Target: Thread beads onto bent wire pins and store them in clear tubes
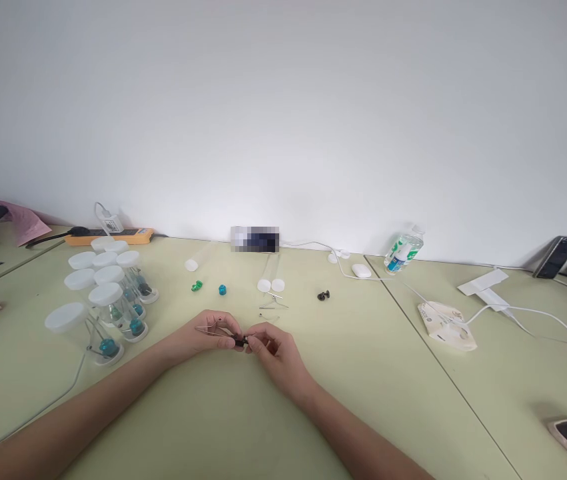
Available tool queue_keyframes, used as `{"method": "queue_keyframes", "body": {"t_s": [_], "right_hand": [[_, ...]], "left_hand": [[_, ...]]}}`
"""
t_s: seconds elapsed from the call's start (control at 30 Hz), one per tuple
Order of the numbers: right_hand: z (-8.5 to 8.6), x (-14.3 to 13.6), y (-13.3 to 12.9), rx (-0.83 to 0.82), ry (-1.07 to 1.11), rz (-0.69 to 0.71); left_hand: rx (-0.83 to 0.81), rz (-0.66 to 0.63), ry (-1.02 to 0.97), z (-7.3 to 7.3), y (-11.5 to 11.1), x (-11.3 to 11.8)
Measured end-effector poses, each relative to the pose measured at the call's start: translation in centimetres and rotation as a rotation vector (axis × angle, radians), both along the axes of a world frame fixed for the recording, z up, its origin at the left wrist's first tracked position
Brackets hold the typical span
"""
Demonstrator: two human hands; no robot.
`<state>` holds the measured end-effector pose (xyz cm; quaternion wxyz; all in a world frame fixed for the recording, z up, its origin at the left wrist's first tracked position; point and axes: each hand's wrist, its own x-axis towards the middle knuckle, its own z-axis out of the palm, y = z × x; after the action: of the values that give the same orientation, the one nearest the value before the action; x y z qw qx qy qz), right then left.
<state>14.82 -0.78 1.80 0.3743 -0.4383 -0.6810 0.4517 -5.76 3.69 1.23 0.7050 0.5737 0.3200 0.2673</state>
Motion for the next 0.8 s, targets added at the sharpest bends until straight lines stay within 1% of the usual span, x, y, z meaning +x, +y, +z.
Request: {"method": "queue_keyframes", "body": {"t_s": [0.07, 0.2, 0.37, 0.5, 0.67, 0.8], "right_hand": [[0.03, 0.02, 0.05, -0.007, 0.009, 0.005], [-0.03, 0.06, 0.13, -0.018, 0.000, -0.032], [-0.07, 0.04, 0.28, -0.053, 0.072, 0.025], [-0.29, 0.19, 0.46, -0.070, 0.044, 0.000], [-0.29, 0.23, 0.58, -0.090, 0.087, 0.050], [-0.34, 0.27, 0.63, -0.099, 0.075, 0.038]], "left_hand": [[-0.004, 0.002, 0.000, -0.01, 0.00, 0.00], [-0.035, 0.015, 0.000, -0.06, -0.03, -0.01], [0.012, 0.011, 0.009, 0.02, -0.05, 0.01], [-0.032, 0.018, 0.008, 0.14, -0.07, 0.00], [0.008, 0.008, 0.019, 0.14, -0.03, 0.05], [-0.025, 0.021, 0.010, 0.01, -0.04, 0.03]]}}
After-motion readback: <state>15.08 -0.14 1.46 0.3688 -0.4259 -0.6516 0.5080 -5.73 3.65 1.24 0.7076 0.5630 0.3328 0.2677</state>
